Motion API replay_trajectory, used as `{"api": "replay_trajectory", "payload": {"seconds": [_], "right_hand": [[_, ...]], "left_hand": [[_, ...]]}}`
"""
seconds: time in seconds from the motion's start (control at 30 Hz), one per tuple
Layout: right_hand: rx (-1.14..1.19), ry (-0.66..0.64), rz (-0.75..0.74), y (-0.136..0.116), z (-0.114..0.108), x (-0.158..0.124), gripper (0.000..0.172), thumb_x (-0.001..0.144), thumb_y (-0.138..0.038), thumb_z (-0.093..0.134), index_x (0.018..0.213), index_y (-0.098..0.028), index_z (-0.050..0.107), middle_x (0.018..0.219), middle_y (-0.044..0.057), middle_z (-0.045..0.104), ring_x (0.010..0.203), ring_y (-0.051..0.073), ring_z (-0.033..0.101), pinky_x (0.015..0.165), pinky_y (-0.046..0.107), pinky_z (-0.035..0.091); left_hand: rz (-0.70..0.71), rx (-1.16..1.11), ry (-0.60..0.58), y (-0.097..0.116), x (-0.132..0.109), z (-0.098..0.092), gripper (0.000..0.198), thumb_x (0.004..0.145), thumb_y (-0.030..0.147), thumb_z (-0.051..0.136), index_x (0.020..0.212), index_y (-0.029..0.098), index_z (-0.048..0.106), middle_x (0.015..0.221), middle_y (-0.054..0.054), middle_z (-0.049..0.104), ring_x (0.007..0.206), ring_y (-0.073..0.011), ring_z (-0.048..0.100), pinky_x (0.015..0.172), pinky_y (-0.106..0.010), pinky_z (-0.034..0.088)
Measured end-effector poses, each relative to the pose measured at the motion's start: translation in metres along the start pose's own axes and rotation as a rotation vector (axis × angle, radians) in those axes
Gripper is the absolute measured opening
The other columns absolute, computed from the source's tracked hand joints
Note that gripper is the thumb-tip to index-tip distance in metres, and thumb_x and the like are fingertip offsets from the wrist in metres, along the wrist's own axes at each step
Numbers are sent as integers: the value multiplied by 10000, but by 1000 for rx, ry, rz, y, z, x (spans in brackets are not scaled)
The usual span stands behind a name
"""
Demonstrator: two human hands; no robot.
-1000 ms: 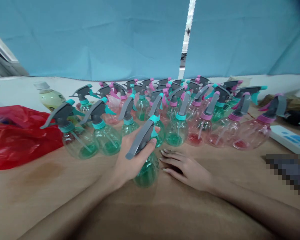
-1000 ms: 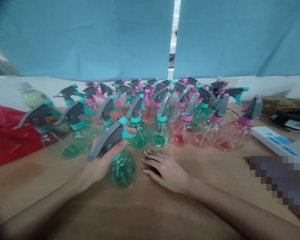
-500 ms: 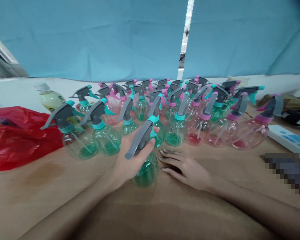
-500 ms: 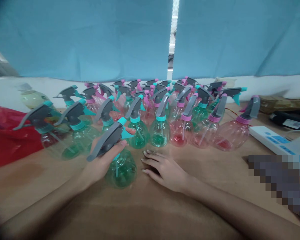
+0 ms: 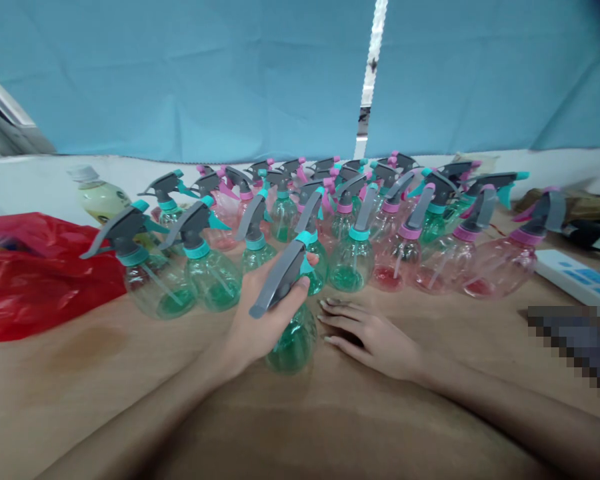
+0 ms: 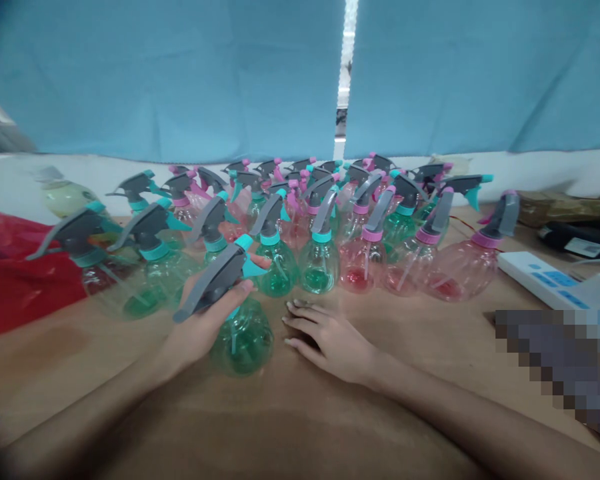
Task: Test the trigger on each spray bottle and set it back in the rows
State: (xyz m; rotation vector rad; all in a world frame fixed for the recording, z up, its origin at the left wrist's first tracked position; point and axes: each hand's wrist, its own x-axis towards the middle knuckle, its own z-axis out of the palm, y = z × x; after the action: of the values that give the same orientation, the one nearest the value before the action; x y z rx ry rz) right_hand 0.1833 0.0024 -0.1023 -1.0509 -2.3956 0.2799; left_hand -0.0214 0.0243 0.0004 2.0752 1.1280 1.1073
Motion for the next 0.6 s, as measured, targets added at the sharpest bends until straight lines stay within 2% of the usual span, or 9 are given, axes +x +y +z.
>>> {"api": "replay_trajectory", "payload": {"seconds": [0.3, 0.6], "right_hand": [[4, -7, 14, -1, -1, 0, 376, 945, -339, 462, 1259, -160, 565, 1337, 104, 552, 1287, 213, 452, 1060, 426, 404], [18, 2, 13, -1, -1, 0, 364, 942, -339, 469, 1265, -198, 561, 1337, 92, 553, 1291, 221, 449, 1056, 448, 406]], "left_hand": [[4, -30, -2, -1, 0, 1, 232, 836, 309, 539, 1043, 245, 619, 683, 17, 566, 552, -130, 448, 534, -264, 372], [3, -33, 5, -1, 0, 1, 225, 836, 312, 540, 1041, 260, 618, 689, 19, 580, 568, -139, 475, 534, -268, 379]]}}
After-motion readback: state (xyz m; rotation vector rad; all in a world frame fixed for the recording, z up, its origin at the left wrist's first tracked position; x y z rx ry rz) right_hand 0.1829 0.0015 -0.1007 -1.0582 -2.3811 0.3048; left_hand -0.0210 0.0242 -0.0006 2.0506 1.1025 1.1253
